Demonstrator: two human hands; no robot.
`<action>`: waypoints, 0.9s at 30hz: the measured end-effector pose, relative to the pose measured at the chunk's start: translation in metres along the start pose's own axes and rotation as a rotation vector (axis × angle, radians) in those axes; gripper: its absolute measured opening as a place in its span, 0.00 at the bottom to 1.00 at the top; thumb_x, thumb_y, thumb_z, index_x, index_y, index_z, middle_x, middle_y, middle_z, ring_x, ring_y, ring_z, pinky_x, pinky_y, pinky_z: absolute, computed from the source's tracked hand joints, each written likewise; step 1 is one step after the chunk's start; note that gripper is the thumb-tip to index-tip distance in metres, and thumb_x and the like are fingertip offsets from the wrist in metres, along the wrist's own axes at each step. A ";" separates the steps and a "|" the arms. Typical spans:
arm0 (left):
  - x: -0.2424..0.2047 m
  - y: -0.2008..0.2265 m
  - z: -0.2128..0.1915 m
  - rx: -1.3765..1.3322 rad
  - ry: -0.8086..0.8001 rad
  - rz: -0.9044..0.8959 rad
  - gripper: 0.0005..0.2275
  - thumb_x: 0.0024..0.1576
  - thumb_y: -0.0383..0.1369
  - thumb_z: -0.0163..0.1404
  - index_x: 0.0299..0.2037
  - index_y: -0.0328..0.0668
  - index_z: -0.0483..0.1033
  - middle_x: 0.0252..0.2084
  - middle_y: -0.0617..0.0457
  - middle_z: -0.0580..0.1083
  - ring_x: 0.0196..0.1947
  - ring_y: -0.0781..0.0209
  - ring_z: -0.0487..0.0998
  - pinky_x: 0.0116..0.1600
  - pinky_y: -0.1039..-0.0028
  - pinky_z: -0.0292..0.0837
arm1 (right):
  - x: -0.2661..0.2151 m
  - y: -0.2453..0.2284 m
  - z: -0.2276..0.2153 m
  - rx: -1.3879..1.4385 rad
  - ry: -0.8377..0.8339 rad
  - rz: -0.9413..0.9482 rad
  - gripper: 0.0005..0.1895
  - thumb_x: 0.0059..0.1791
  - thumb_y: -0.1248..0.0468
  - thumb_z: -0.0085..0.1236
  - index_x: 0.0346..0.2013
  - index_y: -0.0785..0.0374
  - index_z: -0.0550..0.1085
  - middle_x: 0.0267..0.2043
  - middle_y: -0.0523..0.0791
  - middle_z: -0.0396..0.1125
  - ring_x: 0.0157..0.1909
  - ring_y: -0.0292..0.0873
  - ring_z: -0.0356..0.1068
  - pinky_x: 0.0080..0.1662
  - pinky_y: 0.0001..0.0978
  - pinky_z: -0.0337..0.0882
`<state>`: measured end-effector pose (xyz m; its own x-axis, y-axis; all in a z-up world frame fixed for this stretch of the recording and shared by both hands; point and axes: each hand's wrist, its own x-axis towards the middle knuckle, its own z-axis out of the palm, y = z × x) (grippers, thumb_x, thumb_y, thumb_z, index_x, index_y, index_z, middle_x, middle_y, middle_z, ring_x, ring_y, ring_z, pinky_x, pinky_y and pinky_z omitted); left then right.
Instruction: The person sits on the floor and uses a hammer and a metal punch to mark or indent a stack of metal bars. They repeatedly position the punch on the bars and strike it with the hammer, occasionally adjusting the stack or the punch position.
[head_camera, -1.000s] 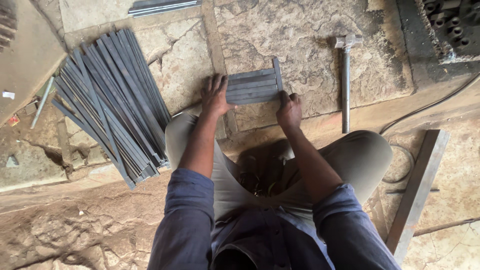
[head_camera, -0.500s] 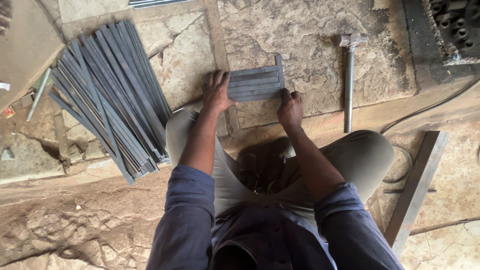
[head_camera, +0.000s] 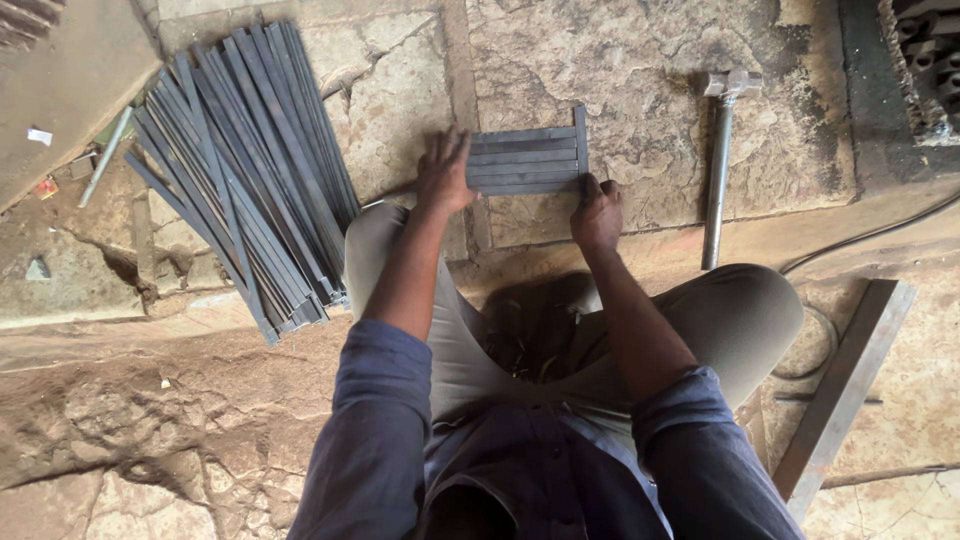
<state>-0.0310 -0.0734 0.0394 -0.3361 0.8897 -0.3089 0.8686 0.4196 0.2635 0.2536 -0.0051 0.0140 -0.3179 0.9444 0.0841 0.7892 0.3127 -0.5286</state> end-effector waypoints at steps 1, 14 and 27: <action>0.000 0.000 -0.001 0.054 -0.033 0.026 0.56 0.41 0.48 0.71 0.77 0.53 0.43 0.81 0.49 0.38 0.79 0.43 0.39 0.76 0.45 0.41 | -0.001 0.003 0.000 0.004 -0.013 -0.003 0.19 0.49 0.71 0.49 0.54 0.56 0.74 0.49 0.58 0.65 0.52 0.66 0.66 0.52 0.57 0.70; 0.014 -0.005 -0.021 0.328 -0.155 0.142 0.55 0.38 0.59 0.68 0.75 0.52 0.50 0.79 0.49 0.45 0.77 0.43 0.47 0.77 0.45 0.34 | 0.000 0.010 0.000 0.038 -0.034 -0.127 0.25 0.45 0.72 0.50 0.58 0.59 0.71 0.49 0.58 0.65 0.53 0.65 0.65 0.56 0.56 0.67; 0.002 -0.011 -0.036 -0.045 0.235 0.044 0.39 0.54 0.57 0.62 0.71 0.51 0.59 0.78 0.43 0.49 0.75 0.41 0.54 0.72 0.41 0.50 | 0.005 0.027 0.026 0.091 0.052 -0.070 0.20 0.53 0.66 0.43 0.55 0.53 0.78 0.40 0.53 0.67 0.43 0.56 0.66 0.44 0.47 0.69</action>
<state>-0.0547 -0.0695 0.0687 -0.3781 0.9227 -0.0760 0.8691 0.3820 0.3141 0.2601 0.0051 -0.0216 -0.3412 0.9252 0.1660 0.7143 0.3700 -0.5940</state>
